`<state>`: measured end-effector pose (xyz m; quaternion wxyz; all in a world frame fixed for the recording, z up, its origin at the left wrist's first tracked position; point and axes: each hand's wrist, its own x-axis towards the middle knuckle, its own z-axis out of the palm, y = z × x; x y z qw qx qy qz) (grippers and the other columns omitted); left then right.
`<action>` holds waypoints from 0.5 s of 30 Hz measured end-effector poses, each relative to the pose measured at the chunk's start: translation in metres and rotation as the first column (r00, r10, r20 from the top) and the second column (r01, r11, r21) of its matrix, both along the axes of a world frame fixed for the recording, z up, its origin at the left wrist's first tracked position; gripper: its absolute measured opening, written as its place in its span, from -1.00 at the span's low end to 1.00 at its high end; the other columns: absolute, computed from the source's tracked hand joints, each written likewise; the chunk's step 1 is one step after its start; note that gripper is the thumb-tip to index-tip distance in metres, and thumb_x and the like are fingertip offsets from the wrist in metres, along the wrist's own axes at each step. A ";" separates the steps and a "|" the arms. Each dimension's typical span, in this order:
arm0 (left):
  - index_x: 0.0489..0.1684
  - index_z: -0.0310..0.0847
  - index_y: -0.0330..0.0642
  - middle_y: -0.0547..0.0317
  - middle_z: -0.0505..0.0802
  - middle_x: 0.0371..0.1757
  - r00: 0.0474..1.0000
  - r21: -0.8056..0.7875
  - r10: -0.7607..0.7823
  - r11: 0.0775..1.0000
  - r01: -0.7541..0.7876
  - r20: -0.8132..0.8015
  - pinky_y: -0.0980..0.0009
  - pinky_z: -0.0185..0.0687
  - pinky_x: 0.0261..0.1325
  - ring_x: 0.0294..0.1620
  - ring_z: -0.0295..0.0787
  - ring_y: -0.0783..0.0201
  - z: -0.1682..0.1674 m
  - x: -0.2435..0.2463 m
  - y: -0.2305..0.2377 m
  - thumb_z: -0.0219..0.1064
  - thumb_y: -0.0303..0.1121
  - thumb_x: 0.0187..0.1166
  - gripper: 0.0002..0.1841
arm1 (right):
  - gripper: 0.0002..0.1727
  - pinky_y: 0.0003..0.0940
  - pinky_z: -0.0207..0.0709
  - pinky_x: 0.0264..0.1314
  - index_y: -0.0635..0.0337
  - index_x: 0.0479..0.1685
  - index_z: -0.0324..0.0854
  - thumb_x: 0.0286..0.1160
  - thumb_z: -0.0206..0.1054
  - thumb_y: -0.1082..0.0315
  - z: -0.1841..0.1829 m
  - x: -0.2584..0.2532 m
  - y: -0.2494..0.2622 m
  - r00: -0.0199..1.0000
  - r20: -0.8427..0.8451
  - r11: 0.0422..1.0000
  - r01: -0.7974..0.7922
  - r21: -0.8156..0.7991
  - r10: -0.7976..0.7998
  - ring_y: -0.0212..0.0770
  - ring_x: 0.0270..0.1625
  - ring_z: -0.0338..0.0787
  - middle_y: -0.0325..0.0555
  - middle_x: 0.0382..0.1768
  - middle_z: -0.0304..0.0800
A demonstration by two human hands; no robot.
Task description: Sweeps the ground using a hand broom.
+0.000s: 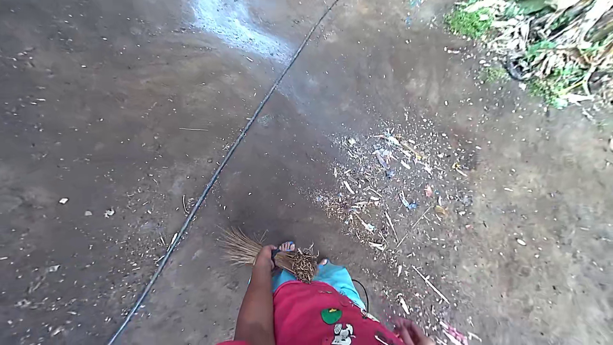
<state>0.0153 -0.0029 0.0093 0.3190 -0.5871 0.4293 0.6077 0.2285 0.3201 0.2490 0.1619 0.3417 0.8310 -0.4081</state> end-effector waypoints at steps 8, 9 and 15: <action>0.02 0.49 -0.26 0.02 0.70 -0.34 0.984 -0.015 0.011 1.000 -0.014 -0.176 0.21 0.69 -0.31 -0.44 0.66 0.19 0.042 -0.002 0.004 0.20 -0.42 0.60 -0.84 | -0.65 -0.29 0.75 -0.26 0.52 0.21 0.56 0.68 0.08 0.40 -0.040 0.019 0.096 0.997 0.013 0.997 0.077 -0.006 -0.077 -0.27 -0.36 0.84 0.03 -0.29 0.84; 0.01 0.46 -0.24 0.03 0.67 -0.36 0.983 0.010 0.017 1.000 -0.015 -0.181 0.16 0.71 -0.27 -0.44 0.64 0.18 0.042 -0.006 -0.001 0.17 -0.44 0.62 -0.86 | -0.65 -0.27 0.76 -0.25 0.51 0.19 0.58 0.67 0.10 0.39 -0.047 0.013 0.105 0.999 0.012 0.999 0.038 -0.001 -0.038 -0.25 -0.35 0.84 0.04 -0.27 0.84; 0.51 0.20 -0.39 -0.21 0.72 -0.04 0.988 -0.084 0.058 0.994 -0.070 -0.145 0.08 0.76 -0.18 -0.24 0.76 0.02 0.020 -0.035 -0.025 0.29 -0.52 0.50 -0.43 | -0.63 -0.23 0.75 -0.20 0.43 0.24 0.62 0.70 0.10 0.33 -0.043 -0.060 0.111 0.995 0.075 0.997 -0.065 0.044 0.062 -0.22 -0.30 0.84 0.06 -0.19 0.85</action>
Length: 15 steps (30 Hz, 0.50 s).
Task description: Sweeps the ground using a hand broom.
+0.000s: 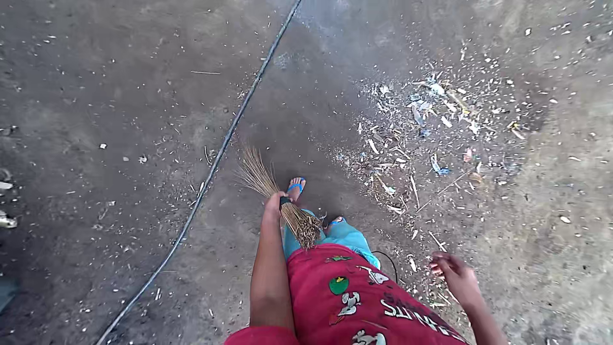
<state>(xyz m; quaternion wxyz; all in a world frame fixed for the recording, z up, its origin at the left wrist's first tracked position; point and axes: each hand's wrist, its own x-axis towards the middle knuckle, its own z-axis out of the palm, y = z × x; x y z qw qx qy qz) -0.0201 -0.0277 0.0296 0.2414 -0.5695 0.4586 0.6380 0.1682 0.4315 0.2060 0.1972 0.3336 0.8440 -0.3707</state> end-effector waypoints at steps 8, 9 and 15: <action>0.12 0.58 -0.35 -0.14 0.76 -0.10 0.988 -0.043 -0.135 0.989 0.139 0.074 0.13 0.62 -0.14 -0.22 0.67 0.11 -0.009 -0.072 -0.061 0.24 -0.38 0.57 -0.73 | -0.61 -0.39 0.74 -0.23 0.39 0.23 0.59 0.65 0.11 0.28 0.017 -0.049 -0.116 0.995 0.051 0.992 0.093 -0.081 -0.089 -0.37 -0.29 0.83 -0.07 -0.21 0.85; 0.15 0.58 -0.36 -0.15 0.74 -0.04 0.973 -0.026 -0.217 0.975 0.219 0.085 0.11 0.59 -0.07 -0.14 0.64 0.09 -0.009 -0.084 -0.059 0.24 -0.36 0.59 -0.71 | -0.62 -0.42 0.75 -0.25 0.39 0.20 0.61 0.63 0.11 0.29 0.019 -0.042 -0.131 0.993 0.040 0.988 0.118 -0.096 -0.115 -0.39 -0.30 0.83 -0.10 -0.22 0.86; 0.62 0.20 -0.56 -0.50 0.58 0.45 0.434 -0.001 -0.887 0.439 0.898 0.156 -0.24 0.49 0.45 0.49 0.55 -0.31 -0.038 -0.137 0.052 0.36 -0.25 0.53 -0.26 | -0.64 -0.42 0.67 -0.16 0.60 0.22 0.55 0.71 0.10 0.43 0.054 0.010 -0.198 0.914 0.238 0.943 0.332 0.021 -0.328 -0.40 -0.34 0.75 0.12 -0.23 0.81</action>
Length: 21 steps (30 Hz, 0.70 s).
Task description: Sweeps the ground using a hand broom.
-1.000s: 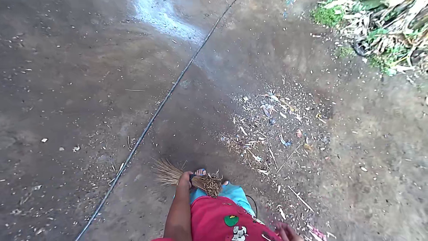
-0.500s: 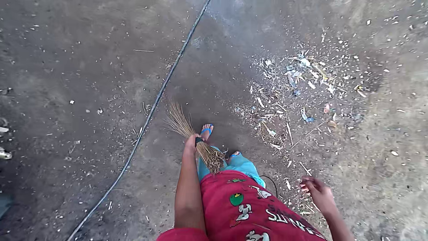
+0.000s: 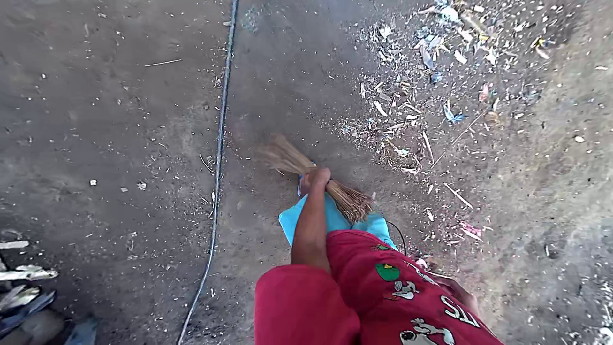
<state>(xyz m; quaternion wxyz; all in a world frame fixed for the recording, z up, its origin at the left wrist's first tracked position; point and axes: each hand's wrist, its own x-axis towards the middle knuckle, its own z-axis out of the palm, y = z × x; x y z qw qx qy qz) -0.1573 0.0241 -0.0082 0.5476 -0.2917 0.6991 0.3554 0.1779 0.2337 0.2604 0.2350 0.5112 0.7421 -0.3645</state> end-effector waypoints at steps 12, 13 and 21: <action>0.80 0.01 -0.22 -0.35 0.65 0.38 0.991 0.648 -0.131 0.758 0.078 0.034 -0.07 0.68 0.23 0.22 0.73 -0.14 0.062 -0.016 0.161 0.43 -0.62 0.27 -0.06 | -0.63 -0.50 0.74 -0.27 0.37 0.20 0.60 0.64 0.16 0.26 -0.008 -0.036 0.000 0.983 -0.147 0.994 0.105 -0.014 -0.106 -0.45 -0.31 0.84 -0.18 -0.25 0.87; 0.78 0.04 -0.20 -0.30 0.68 0.28 0.996 0.643 -0.053 0.766 -0.003 0.068 0.02 0.73 0.06 0.01 0.76 -0.05 0.066 -0.018 0.148 0.40 -0.62 0.30 -0.10 | -0.62 -0.49 0.75 -0.26 0.36 0.22 0.60 0.65 0.15 0.26 -0.010 -0.040 0.003 0.984 -0.144 0.995 0.099 -0.025 -0.101 -0.44 -0.30 0.84 -0.18 -0.25 0.86; 0.17 0.42 -0.29 -0.01 0.77 -0.36 0.822 0.360 0.532 0.741 -0.567 0.202 0.33 0.77 -0.39 -0.46 0.78 0.19 0.056 -0.008 -0.076 0.12 -0.43 0.63 -0.76 | -0.62 -0.32 0.74 -0.19 0.36 0.27 0.59 0.71 0.12 0.27 -0.034 -0.027 0.040 0.998 0.023 0.991 0.066 -0.118 -0.064 -0.30 -0.26 0.84 -0.01 -0.18 0.85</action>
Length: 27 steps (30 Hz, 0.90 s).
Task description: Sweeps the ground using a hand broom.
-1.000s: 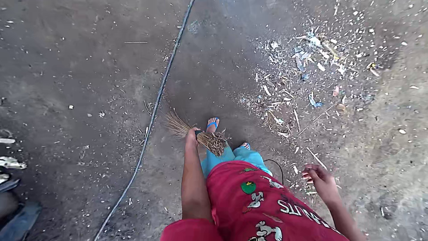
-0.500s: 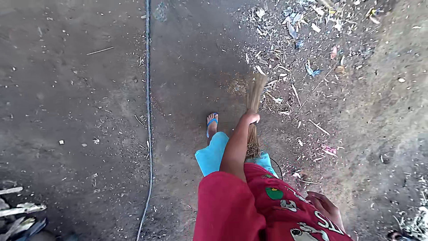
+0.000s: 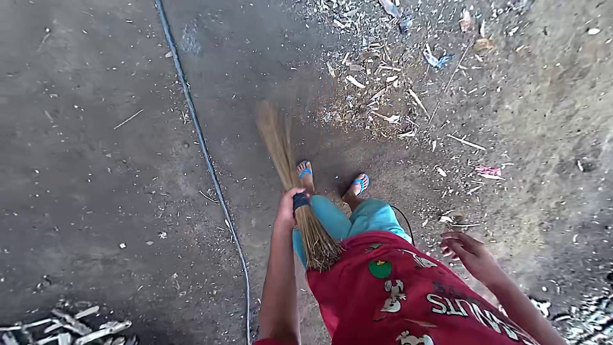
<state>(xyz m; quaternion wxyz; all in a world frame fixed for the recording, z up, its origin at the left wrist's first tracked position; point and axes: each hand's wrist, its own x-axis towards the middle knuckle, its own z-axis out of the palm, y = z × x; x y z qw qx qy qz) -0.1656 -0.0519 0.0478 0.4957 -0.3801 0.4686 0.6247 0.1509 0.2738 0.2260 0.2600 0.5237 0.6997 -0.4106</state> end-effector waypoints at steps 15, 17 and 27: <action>-0.13 0.52 -0.24 0.02 0.74 -0.39 0.997 -0.288 0.039 0.957 -0.019 0.067 0.22 0.67 -0.33 -0.43 0.69 0.18 -0.057 0.003 -0.036 0.10 -0.36 0.64 -0.85 | -0.60 -0.46 0.68 -0.23 0.39 0.27 0.56 0.69 0.11 0.26 -0.004 -0.024 -0.026 0.999 0.004 0.999 0.038 -0.018 -0.038 -0.42 -0.30 0.79 -0.05 -0.19 0.83; -0.20 0.53 -0.24 0.03 0.75 -0.49 0.994 -0.187 0.003 0.982 0.018 0.112 0.32 0.67 -0.46 -0.55 0.71 0.22 -0.037 -0.011 -0.027 0.13 -0.39 0.60 -0.87 | -0.63 -0.48 0.66 -0.24 0.38 0.26 0.57 0.71 0.14 0.27 -0.004 -0.035 -0.033 1.000 -0.002 0.999 0.021 -0.027 -0.021 -0.44 -0.30 0.77 -0.06 -0.20 0.81; -0.30 0.41 -0.29 0.03 0.69 -0.61 0.983 -0.182 0.155 0.974 -0.136 0.095 0.39 0.65 -0.65 -0.69 0.68 0.23 0.009 -0.018 -0.058 -0.10 -0.42 0.72 -0.77 | -0.65 -0.29 0.71 -0.06 0.37 0.25 0.58 0.73 0.14 0.29 -0.023 -0.060 -0.043 0.998 -0.062 0.998 -0.009 -0.063 0.006 -0.30 -0.22 0.82 0.02 -0.16 0.82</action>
